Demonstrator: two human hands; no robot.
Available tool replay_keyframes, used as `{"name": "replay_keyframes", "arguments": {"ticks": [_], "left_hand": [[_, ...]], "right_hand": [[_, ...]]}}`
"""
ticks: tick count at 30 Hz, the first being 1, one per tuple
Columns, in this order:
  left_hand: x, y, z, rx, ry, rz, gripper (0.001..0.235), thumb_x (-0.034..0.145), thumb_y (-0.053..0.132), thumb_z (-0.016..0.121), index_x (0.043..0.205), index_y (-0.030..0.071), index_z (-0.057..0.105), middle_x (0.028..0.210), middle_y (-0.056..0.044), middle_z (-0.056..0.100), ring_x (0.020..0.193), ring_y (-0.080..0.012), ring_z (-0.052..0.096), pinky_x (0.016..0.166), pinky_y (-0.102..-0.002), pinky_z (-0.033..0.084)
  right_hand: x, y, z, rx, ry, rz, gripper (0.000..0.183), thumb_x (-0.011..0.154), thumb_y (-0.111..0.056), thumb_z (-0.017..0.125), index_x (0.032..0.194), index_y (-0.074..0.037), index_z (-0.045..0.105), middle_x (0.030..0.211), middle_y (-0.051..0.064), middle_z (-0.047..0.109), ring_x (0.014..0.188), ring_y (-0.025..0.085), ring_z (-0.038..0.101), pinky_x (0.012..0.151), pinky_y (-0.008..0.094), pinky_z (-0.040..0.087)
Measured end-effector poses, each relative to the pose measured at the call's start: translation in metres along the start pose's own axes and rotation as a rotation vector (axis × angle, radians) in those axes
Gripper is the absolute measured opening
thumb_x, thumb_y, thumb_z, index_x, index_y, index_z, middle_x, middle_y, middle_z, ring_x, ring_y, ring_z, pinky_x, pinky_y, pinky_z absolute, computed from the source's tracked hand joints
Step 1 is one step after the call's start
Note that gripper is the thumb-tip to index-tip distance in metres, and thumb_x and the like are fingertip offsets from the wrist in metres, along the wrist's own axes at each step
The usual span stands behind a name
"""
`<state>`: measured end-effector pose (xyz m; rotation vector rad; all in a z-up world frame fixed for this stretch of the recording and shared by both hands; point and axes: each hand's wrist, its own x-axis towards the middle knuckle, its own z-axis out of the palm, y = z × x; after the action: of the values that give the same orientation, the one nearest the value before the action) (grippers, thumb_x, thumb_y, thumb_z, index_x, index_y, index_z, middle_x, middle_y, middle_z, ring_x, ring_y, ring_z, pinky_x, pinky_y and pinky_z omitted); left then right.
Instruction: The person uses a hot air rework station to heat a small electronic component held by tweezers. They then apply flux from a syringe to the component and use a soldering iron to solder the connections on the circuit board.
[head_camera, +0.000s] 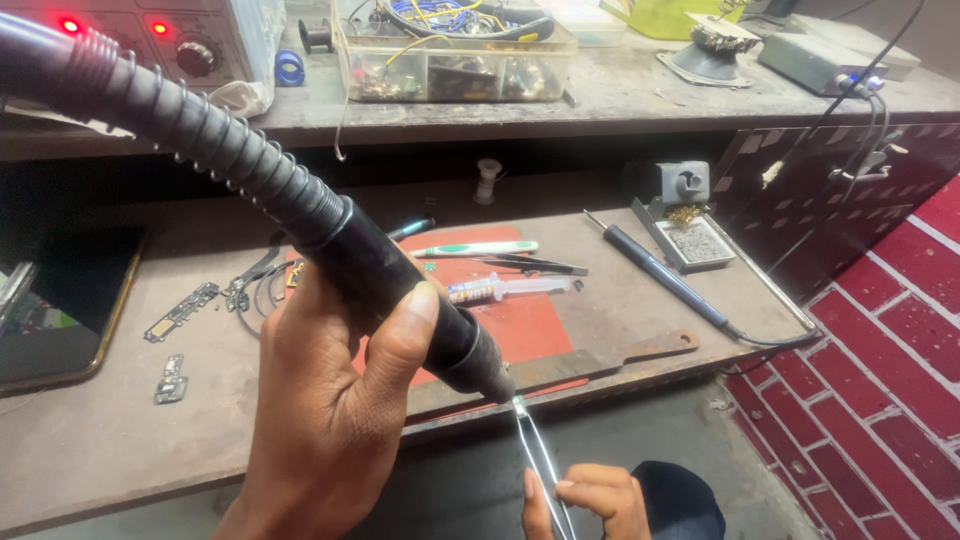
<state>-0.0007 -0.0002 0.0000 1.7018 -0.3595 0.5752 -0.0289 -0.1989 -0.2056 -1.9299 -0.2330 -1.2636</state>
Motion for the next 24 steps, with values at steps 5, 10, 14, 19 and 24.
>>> {"name": "replay_keyframes", "arguments": {"ticks": [5, 10, 14, 19, 24], "left_hand": [[0.0, 0.001, 0.0, -0.005, -0.003, -0.01, 0.019, 0.099, 0.022, 0.061, 0.104, 0.004, 0.06, 0.086, -0.004, 0.073, 0.084, -0.0128, 0.072, 0.079, -0.031, 0.058], [0.0, 0.001, -0.001, -0.003, -0.002, 0.0, 0.019, 0.099, 0.022, 0.061, 0.104, 0.004, 0.06, 0.086, -0.004, 0.073, 0.083, -0.013, 0.071, 0.078, -0.031, 0.058], [0.0, 0.0, -0.001, 0.003, 0.003, -0.001, 0.019, 0.099, 0.022, 0.061, 0.104, 0.004, 0.061, 0.086, -0.004, 0.074, 0.083, -0.013, 0.072, 0.078, -0.031, 0.058], [0.001, 0.0, -0.002, 0.011, 0.004, -0.002, 0.019, 0.099, 0.022, 0.061, 0.104, 0.004, 0.061, 0.086, -0.004, 0.074, 0.083, -0.0131, 0.073, 0.078, -0.031, 0.058], [0.0, -0.001, -0.001, 0.002, 0.004, -0.006, 0.019, 0.099, 0.022, 0.061, 0.104, 0.004, 0.061, 0.085, -0.004, 0.074, 0.083, -0.0131, 0.072, 0.078, -0.031, 0.058]], "right_hand": [[-0.003, 0.002, -0.002, -0.017, -0.009, -0.022, 0.041, 0.065, -0.005, 0.088, 0.086, -0.012, 0.054, 0.075, 0.003, 0.06, 0.063, 0.011, 0.06, 0.059, 0.023, 0.048], [0.002, -0.001, -0.003, -0.017, -0.034, -0.006, 0.041, 0.066, -0.006, 0.089, 0.087, -0.01, 0.055, 0.075, 0.004, 0.062, 0.062, 0.011, 0.062, 0.058, 0.023, 0.05], [0.006, -0.008, 0.0, -0.016, -0.023, 0.021, 0.039, 0.067, -0.006, 0.089, 0.087, -0.01, 0.055, 0.074, 0.005, 0.063, 0.06, 0.011, 0.062, 0.057, 0.023, 0.051], [0.007, -0.009, 0.001, -0.021, -0.012, 0.012, 0.038, 0.067, -0.006, 0.088, 0.085, -0.009, 0.055, 0.073, 0.005, 0.063, 0.059, 0.011, 0.061, 0.057, 0.023, 0.05], [0.005, -0.009, 0.003, -0.013, 0.004, 0.019, 0.038, 0.067, -0.006, 0.088, 0.085, -0.01, 0.056, 0.071, 0.004, 0.063, 0.059, 0.01, 0.06, 0.057, 0.023, 0.05]]}}
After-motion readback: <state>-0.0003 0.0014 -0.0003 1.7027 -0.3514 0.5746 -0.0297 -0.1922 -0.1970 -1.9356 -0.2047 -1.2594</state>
